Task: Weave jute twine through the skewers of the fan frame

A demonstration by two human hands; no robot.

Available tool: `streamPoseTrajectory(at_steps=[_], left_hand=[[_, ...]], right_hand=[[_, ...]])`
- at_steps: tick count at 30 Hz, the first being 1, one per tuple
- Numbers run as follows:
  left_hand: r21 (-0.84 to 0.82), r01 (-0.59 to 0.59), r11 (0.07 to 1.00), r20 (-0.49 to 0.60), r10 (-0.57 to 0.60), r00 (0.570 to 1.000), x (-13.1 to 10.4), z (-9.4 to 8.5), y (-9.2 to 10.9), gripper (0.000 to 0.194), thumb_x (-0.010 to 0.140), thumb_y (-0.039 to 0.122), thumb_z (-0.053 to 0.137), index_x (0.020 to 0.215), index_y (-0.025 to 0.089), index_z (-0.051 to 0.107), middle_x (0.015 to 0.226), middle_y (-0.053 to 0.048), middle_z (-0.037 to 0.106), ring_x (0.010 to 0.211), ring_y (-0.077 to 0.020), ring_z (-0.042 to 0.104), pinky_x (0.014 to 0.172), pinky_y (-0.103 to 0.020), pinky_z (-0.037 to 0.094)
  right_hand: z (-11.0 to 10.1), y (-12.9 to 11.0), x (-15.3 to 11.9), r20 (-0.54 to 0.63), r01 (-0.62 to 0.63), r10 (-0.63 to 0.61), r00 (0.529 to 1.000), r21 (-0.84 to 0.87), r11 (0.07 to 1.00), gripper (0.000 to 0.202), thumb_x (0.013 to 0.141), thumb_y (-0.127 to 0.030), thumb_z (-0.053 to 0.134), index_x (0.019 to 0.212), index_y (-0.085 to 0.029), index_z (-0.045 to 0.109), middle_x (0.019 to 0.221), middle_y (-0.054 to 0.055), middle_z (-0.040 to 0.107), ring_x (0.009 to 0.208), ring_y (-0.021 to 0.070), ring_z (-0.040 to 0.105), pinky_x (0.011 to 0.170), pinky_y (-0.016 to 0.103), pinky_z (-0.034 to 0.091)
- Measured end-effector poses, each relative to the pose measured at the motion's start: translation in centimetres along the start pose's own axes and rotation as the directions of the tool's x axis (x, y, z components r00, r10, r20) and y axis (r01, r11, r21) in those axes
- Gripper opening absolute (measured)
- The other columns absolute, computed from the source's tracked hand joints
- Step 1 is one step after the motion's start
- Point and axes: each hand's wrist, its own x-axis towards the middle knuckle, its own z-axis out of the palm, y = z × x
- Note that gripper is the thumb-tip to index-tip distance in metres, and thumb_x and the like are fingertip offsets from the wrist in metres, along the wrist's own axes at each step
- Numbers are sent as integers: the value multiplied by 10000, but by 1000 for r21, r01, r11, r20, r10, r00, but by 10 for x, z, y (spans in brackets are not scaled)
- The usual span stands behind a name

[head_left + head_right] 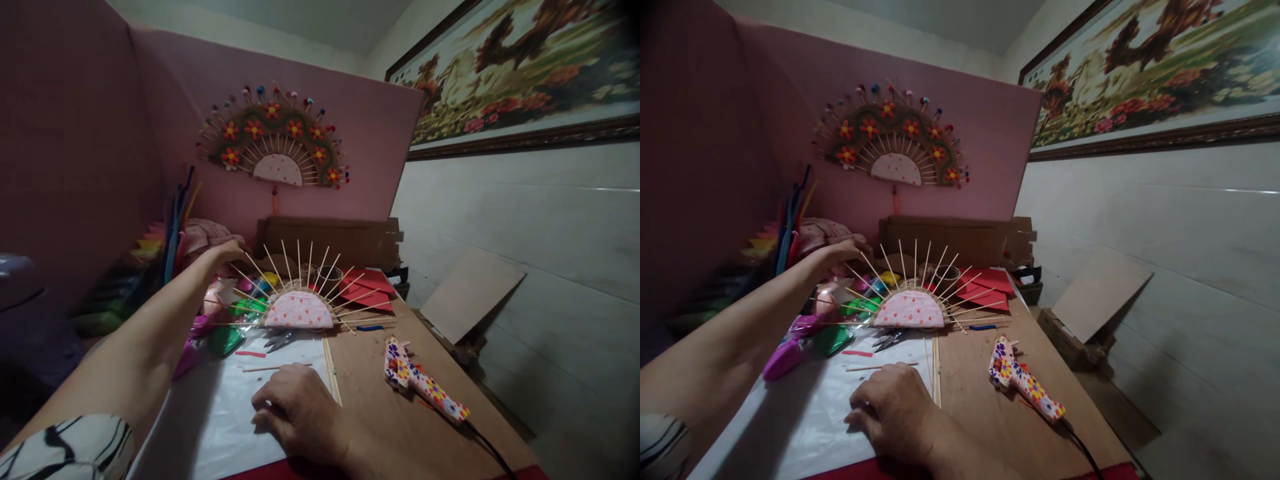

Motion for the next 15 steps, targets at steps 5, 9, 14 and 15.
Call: streamPoseTrajectory(at_steps=[5, 9, 14, 15], left_hand=[[50, 9, 999, 132, -16, 991, 11, 7, 4, 351, 837, 326, 550, 1142, 153, 553, 1168, -75, 559, 973, -245, 572, 780, -416, 497], [32, -3, 999, 181, -2, 983, 21, 9, 7, 350, 843, 327, 542, 1148, 155, 546, 1164, -80, 559, 970, -238, 573, 785, -421, 496], [-13, -22, 1000, 186, 24, 982, 36, 16, 9, 353, 844, 321, 543, 1156, 157, 539, 1165, -85, 557, 969, -232, 574, 783, -422, 497], [-22, -27, 999, 172, 31, 985, 38, 17, 9, 353, 844, 320, 543, 1157, 158, 538, 1167, -86, 557, 969, -231, 574, 783, -421, 497]], right_hand=[[2, 1, 0, -19, 11, -11, 1000, 1, 1000, 137, 794, -341, 619, 815, -208, 641, 727, 0, 676, 733, 142, 596, 689, 247, 386], [13, 8, 0, -37, 62, -63, 997, -22, 998, 139, 789, -338, 612, 807, -203, 636, 706, -3, 675, 706, 138, 593, 662, 248, 377], [26, 20, 2, -34, 108, -110, 993, -53, 993, 179, 789, -385, 592, 785, -211, 635, 695, -18, 682, 701, 135, 598, 629, 263, 355], [27, 21, 2, -31, 111, -112, 993, -53, 992, 179, 783, -387, 599, 788, -212, 635, 696, -21, 683, 700, 133, 597, 628, 263, 354]])
